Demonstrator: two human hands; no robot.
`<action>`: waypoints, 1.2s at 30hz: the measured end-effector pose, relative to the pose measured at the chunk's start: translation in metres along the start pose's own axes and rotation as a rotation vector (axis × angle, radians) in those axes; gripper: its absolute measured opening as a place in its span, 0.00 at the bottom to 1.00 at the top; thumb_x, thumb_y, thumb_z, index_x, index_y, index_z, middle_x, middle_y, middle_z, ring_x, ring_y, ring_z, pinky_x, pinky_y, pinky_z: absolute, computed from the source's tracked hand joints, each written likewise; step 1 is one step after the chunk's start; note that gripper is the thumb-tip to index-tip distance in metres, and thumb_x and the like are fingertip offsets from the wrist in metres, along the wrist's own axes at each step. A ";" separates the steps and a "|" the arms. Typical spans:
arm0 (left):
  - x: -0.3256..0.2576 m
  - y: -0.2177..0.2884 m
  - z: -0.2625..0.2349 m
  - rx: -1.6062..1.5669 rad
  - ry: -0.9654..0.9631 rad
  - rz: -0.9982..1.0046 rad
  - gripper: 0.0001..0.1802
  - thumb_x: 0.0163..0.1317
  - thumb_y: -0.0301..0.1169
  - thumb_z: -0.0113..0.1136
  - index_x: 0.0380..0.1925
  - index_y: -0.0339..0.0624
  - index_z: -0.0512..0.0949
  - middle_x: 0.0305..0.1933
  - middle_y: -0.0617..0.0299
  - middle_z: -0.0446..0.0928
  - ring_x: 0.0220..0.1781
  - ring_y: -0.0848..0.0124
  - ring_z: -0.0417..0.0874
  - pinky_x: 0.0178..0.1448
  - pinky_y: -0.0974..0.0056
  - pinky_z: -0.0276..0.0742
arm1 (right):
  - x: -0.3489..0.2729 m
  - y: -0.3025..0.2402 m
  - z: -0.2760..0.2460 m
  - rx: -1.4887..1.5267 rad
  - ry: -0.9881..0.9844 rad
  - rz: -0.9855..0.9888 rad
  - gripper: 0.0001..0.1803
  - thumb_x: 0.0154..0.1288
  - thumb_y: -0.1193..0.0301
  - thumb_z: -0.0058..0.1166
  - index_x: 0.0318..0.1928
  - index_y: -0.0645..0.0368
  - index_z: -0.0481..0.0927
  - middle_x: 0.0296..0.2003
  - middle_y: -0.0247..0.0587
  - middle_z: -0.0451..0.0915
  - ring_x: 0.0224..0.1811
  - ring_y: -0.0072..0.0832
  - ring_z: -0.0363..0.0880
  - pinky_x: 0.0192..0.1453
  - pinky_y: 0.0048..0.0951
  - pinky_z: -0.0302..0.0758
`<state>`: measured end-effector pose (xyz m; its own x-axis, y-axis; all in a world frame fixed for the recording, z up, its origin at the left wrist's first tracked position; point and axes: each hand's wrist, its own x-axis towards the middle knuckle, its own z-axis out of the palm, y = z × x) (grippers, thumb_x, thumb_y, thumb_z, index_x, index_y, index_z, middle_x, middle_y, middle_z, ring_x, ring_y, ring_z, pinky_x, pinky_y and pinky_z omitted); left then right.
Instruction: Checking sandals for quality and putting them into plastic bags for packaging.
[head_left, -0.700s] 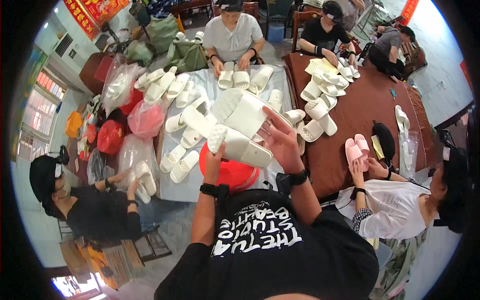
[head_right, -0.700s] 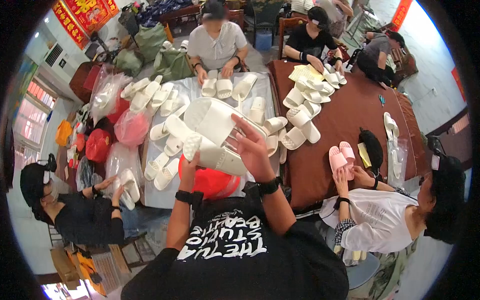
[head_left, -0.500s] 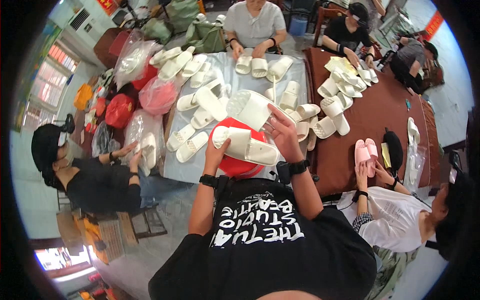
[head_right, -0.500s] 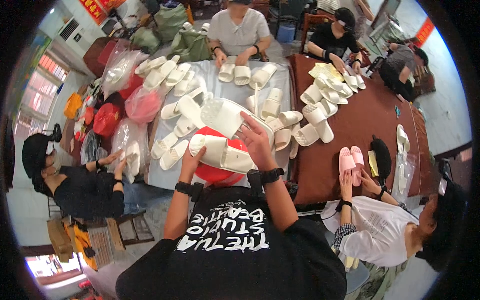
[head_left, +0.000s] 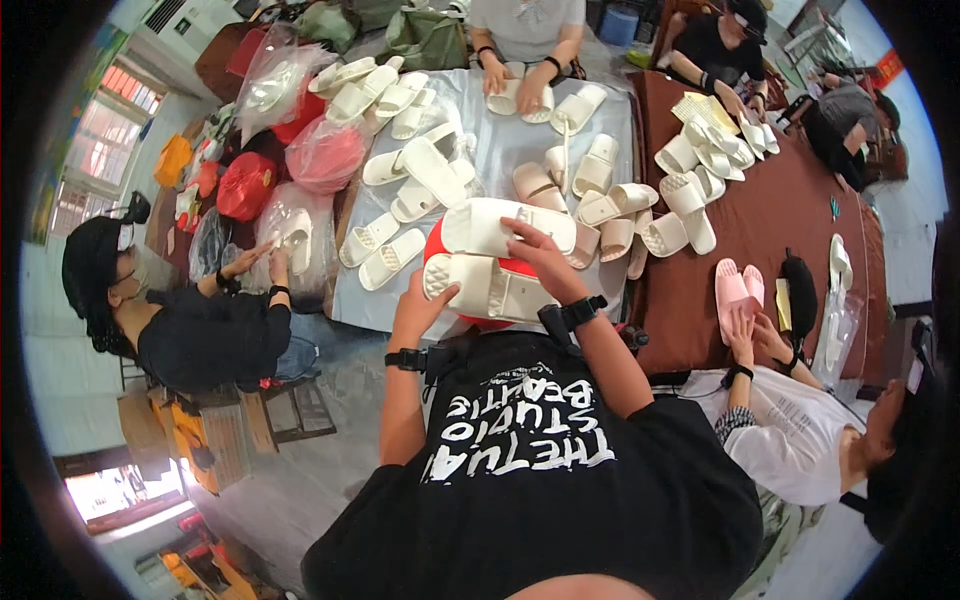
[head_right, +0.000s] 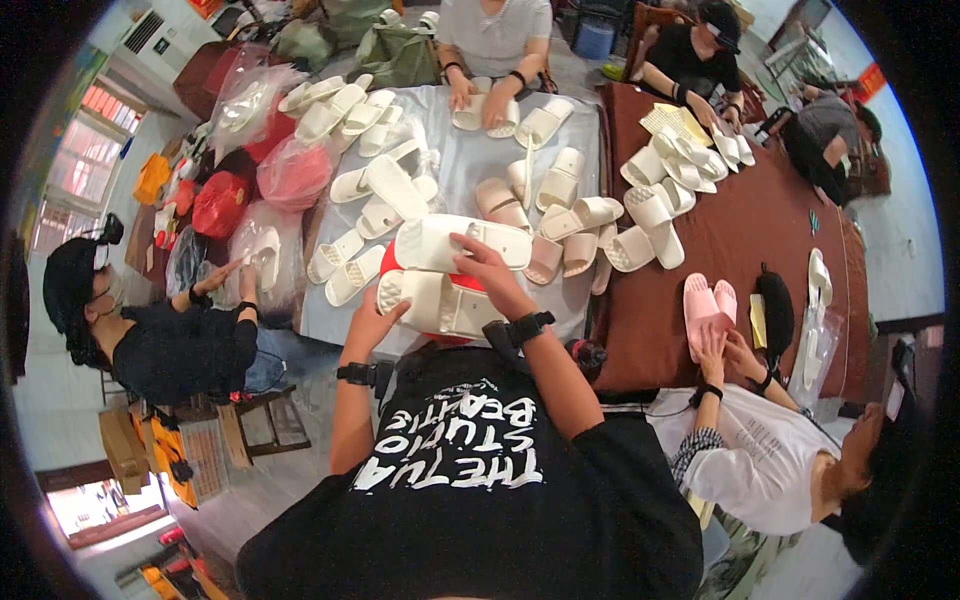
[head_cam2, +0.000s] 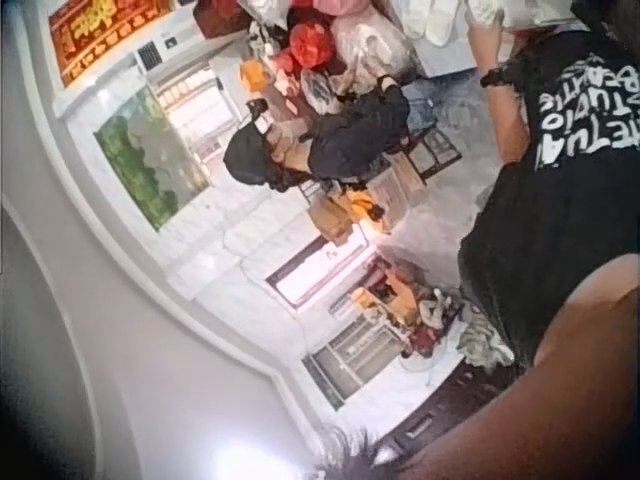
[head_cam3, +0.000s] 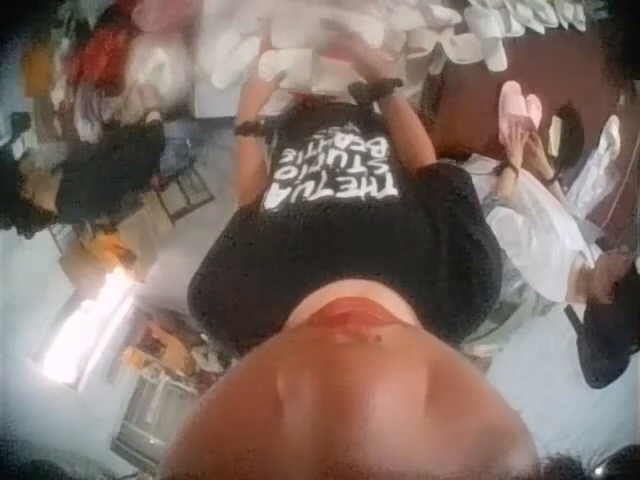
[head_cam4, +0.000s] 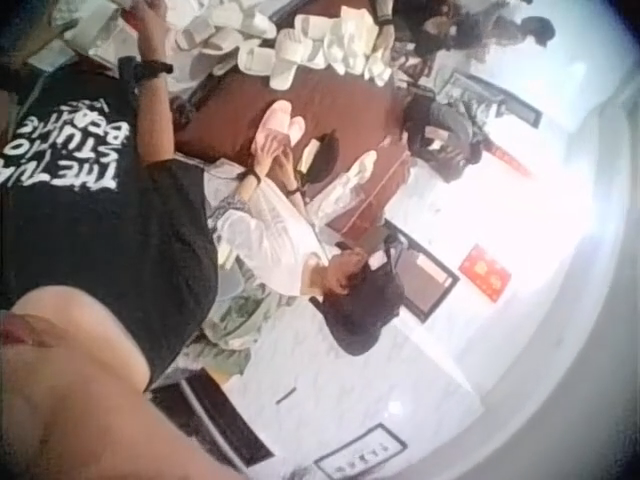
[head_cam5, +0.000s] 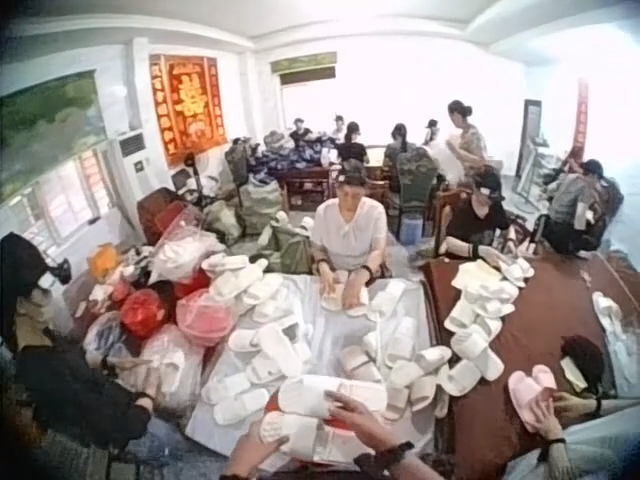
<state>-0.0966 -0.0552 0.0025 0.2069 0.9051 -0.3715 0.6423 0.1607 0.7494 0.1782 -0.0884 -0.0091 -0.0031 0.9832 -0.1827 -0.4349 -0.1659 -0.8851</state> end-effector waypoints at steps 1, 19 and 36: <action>0.001 -0.005 -0.001 0.118 0.032 0.014 0.44 0.52 0.56 0.75 0.60 0.37 0.72 0.54 0.43 0.81 0.55 0.52 0.82 0.58 0.51 0.77 | 0.000 0.003 0.004 -0.028 -0.039 -0.006 0.29 0.71 0.68 0.58 0.71 0.60 0.70 0.62 0.41 0.75 0.61 0.25 0.73 0.66 0.28 0.70; 0.047 0.037 0.056 0.354 0.229 0.701 0.25 0.71 0.37 0.51 0.67 0.45 0.72 0.64 0.43 0.75 0.69 0.45 0.71 0.72 0.46 0.64 | -0.005 0.013 -0.030 0.056 0.257 -0.098 0.04 0.70 0.74 0.53 0.43 0.59 0.78 0.40 0.36 0.84 0.40 0.22 0.82 0.43 0.25 0.80; 0.053 0.027 0.063 0.360 0.267 0.664 0.25 0.72 0.39 0.52 0.66 0.46 0.73 0.68 0.48 0.73 0.71 0.50 0.69 0.71 0.47 0.61 | -0.048 0.114 -0.129 0.077 0.593 0.515 0.19 0.64 0.62 0.60 0.52 0.55 0.74 0.43 0.35 0.81 0.39 0.26 0.77 0.40 0.33 0.77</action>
<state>-0.0219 -0.0276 -0.0313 0.4755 0.8380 0.2678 0.6548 -0.5405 0.5283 0.2452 -0.1643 -0.1568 0.2503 0.5755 -0.7786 -0.5702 -0.5623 -0.5989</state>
